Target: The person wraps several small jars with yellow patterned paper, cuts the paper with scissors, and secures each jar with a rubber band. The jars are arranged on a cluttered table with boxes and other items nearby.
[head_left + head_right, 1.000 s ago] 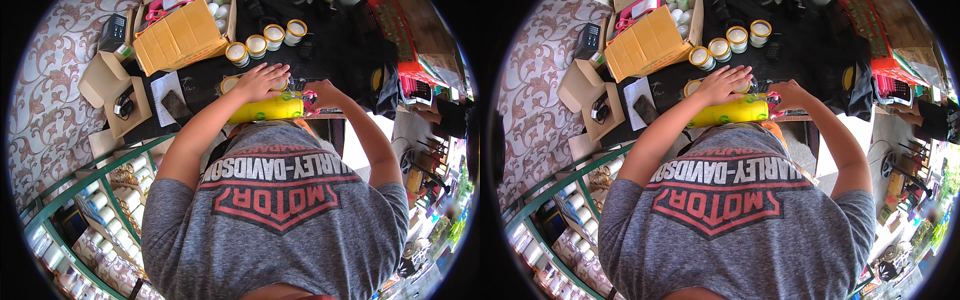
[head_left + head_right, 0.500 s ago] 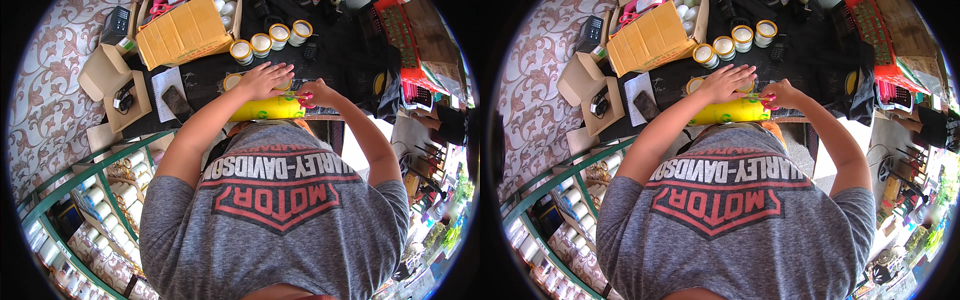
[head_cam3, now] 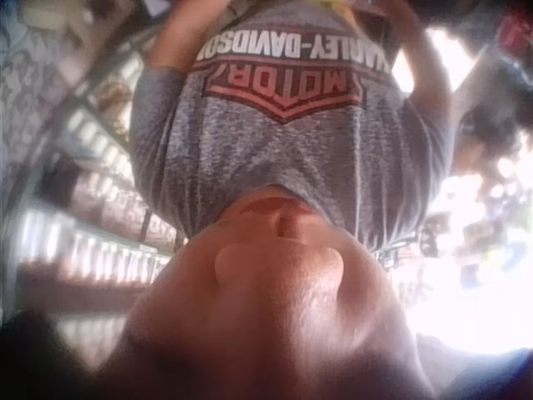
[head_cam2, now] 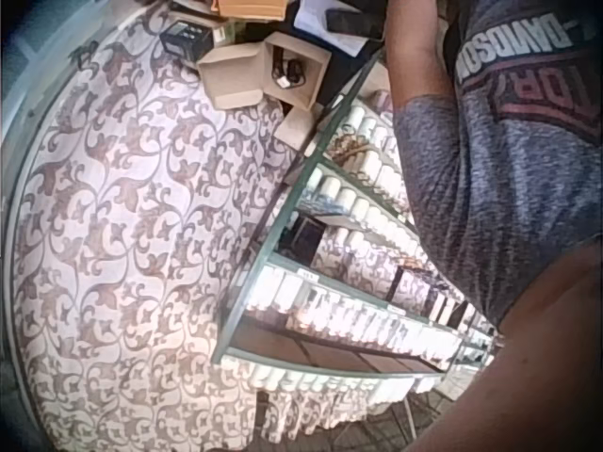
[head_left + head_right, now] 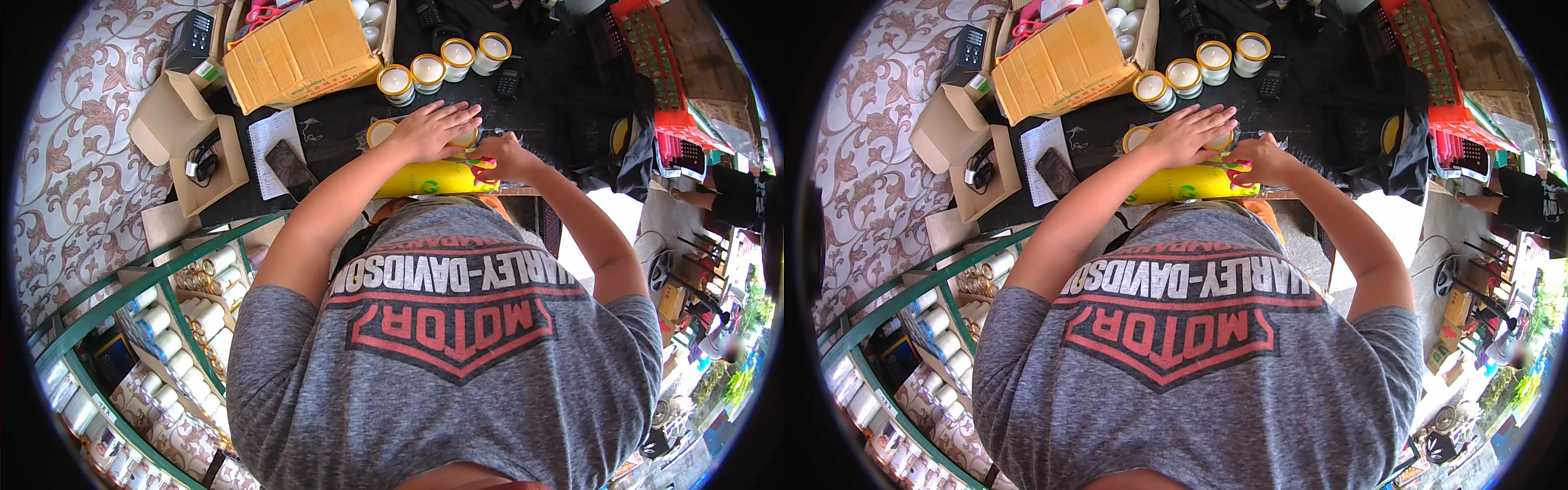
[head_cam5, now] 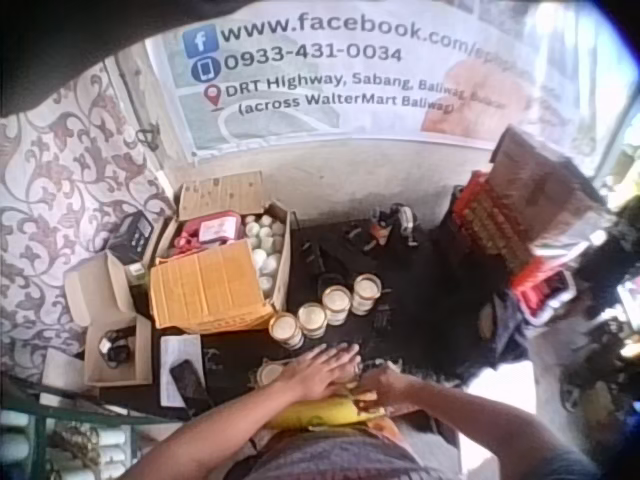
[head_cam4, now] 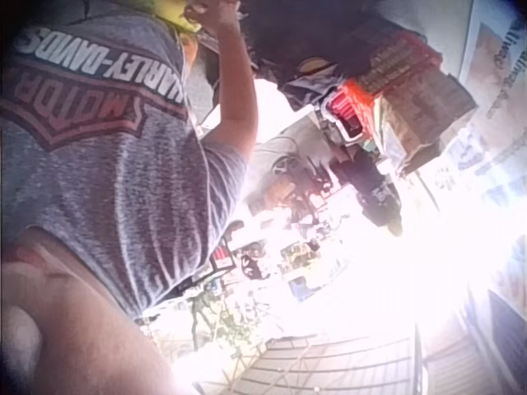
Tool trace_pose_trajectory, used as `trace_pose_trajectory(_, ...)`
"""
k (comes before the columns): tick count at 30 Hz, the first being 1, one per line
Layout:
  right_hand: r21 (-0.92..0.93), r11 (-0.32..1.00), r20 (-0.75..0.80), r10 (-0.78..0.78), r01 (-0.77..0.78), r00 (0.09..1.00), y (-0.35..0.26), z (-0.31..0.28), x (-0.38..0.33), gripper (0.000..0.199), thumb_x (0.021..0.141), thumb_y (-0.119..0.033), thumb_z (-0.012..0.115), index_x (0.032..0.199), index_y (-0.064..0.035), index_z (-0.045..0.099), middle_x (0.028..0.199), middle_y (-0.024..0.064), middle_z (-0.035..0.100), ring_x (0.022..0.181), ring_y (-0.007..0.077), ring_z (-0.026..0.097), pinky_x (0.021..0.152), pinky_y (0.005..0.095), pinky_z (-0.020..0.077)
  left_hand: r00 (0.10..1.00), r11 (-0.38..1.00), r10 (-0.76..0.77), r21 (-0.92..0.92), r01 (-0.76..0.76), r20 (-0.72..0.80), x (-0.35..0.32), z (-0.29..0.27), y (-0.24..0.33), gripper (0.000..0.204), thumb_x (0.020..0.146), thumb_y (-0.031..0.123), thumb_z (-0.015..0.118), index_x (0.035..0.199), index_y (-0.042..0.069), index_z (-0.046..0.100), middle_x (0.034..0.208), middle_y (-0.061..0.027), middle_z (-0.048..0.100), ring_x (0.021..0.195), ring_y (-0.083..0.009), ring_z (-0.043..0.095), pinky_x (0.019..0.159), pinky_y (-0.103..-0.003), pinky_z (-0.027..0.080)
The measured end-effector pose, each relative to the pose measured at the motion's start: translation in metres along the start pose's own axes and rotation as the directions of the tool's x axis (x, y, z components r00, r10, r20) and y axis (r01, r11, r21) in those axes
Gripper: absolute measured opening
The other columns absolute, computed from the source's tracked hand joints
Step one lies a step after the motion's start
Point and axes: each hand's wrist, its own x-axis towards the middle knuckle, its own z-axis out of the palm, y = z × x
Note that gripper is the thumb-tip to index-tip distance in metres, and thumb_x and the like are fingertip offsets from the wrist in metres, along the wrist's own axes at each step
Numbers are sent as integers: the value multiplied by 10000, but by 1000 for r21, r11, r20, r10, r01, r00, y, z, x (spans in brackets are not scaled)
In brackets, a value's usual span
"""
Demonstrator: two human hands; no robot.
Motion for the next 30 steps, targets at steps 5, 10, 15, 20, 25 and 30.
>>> trace_pose_trajectory(5, -59, 998, -88, -43, 38, 995, -15, 5, -5, 425, 730, -308, 754, 1122, -171, 664, 932, 6, 605, 924, 156, 572, 860, 363, 296, 1000, 1000, 0, -8, 0, -10, -1, 1, 0, 673, 902, 442, 541, 1476, 207, 280, 1564, -9, 205, 1406, -205, 284, 1126, -424, 290)
trace_pose_trajectory(10, -147, 988, -140, -78, 57, 987, -13, 16, -3, 407, 764, -326, 722, 1133, -170, 651, 925, 17, 595, 934, 162, 567, 837, 359, 317, 1000, 1000, 10, 4, -10, -19, 0, 1, 0, 675, 897, 447, 546, 1471, 197, 293, 1563, -11, 209, 1399, -208, 299, 1124, -417, 295)
trace_pose_trajectory(15, -175, 981, -149, -104, 77, 983, -16, 25, 4, 365, 780, -325, 704, 1102, -162, 649, 943, 17, 597, 949, 166, 569, 830, 367, 343, 999, 1000, 11, 2, -11, -43, -1, 3, -2, 660, 902, 454, 541, 1464, 196, 311, 1549, -1, 253, 1394, -192, 307, 1119, -415, 300)
trace_pose_trajectory(20, -180, 980, -255, -134, 89, 958, -30, 37, 5, 409, 739, -302, 739, 1094, -130, 631, 998, 22, 604, 1000, 181, 571, 835, 376, 360, 999, 1000, 24, -4, -24, -42, 0, 1, -2, 668, 892, 426, 559, 1463, 182, 313, 1560, -13, 222, 1390, -213, 317, 1112, -413, 312)
trace_pose_trajectory(25, -192, 979, -286, -128, 74, 950, -38, 37, 5, 423, 711, -292, 753, 1077, -120, 628, 1002, 26, 598, 1004, 184, 568, 843, 374, 365, 999, 1000, 25, 6, -24, -48, -1, 4, -5, 667, 892, 437, 556, 1460, 183, 317, 1550, -16, 248, 1387, -206, 323, 1113, -410, 311)
trace_pose_trajectory(30, -225, 971, -323, -156, 85, 933, -39, 44, 7, 412, 717, -290, 741, 1071, -116, 621, 989, 31, 592, 989, 188, 572, 832, 374, 378, 998, 999, 38, 7, -38, -57, 0, 4, -6, 661, 894, 436, 552, 1457, 179, 321, 1542, -21, 270, 1379, -208, 336, 1109, -407, 313)
